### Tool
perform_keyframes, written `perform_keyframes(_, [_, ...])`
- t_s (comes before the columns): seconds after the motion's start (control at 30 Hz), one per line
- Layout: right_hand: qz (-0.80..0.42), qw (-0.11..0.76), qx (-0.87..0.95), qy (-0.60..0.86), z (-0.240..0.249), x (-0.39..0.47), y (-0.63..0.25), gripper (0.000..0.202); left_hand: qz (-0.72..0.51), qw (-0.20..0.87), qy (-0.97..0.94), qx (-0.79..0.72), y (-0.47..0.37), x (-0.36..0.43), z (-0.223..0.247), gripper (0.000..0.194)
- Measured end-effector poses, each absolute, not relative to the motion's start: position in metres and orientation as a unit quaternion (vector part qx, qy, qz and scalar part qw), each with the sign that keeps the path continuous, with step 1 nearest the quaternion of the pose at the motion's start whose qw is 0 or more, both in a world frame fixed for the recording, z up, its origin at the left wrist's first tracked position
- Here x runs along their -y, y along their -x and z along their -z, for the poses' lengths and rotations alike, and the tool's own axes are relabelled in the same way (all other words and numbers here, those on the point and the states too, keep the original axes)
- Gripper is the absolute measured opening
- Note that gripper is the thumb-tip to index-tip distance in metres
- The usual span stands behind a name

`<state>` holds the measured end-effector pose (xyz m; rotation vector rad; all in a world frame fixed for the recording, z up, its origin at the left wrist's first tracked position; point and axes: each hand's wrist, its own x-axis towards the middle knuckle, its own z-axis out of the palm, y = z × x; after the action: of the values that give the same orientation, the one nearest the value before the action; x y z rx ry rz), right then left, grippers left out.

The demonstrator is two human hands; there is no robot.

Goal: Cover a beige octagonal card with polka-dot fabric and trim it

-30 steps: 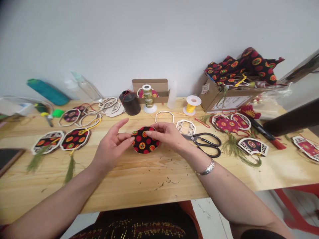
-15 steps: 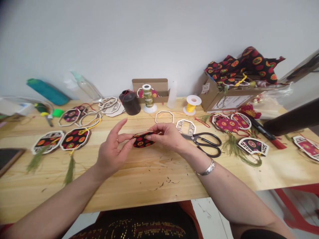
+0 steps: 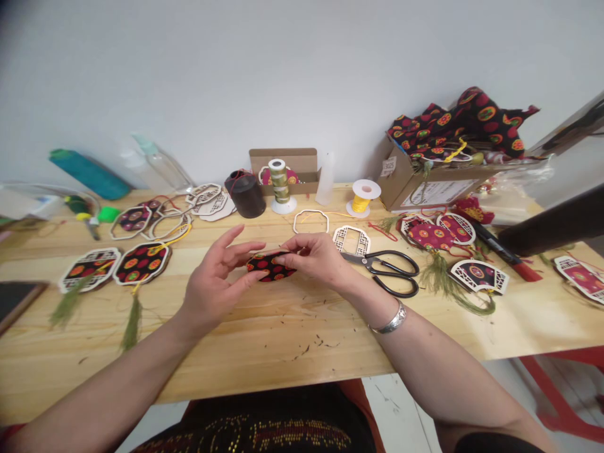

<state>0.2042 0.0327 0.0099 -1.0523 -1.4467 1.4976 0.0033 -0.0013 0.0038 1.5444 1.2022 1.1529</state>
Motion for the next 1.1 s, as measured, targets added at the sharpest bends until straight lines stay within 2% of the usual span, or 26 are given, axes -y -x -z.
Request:
perform_keyframes(0.4, [-0.585, 0.382, 0.593, 0.4, -0.008, -0.03, -0.202, 0.019, -0.472, 0.386, -0.6, -0.519, -0.004, 0.006, -0.007, 0.063])
perform_keyframes(0.7, [-0.596, 0.416, 0.529, 0.437, -0.016, -0.035, -0.207, 0.019, -0.535, 0.402, -0.536, -0.515, -0.003, -0.002, -0.016, 0.055])
perform_keyframes(0.87, [-0.6, 0.446, 0.499, 0.438, -0.013, -0.04, -0.211, 0.018, -0.551, 0.459, -0.487, -0.498, 0.002, -0.012, -0.015, 0.049])
perform_keyframes(0.97, [-0.61, 0.461, 0.486, 0.423, -0.01, -0.041, -0.212, 0.015, -0.55, 0.509, -0.464, -0.472, 0.005, -0.017, -0.012, 0.041])
perform_keyframes(1.1, [-0.628, 0.459, 0.473, 0.414, -0.011, -0.041, -0.211, 0.013, -0.538, 0.539, -0.456, -0.461, 0.005, -0.017, -0.013, 0.013])
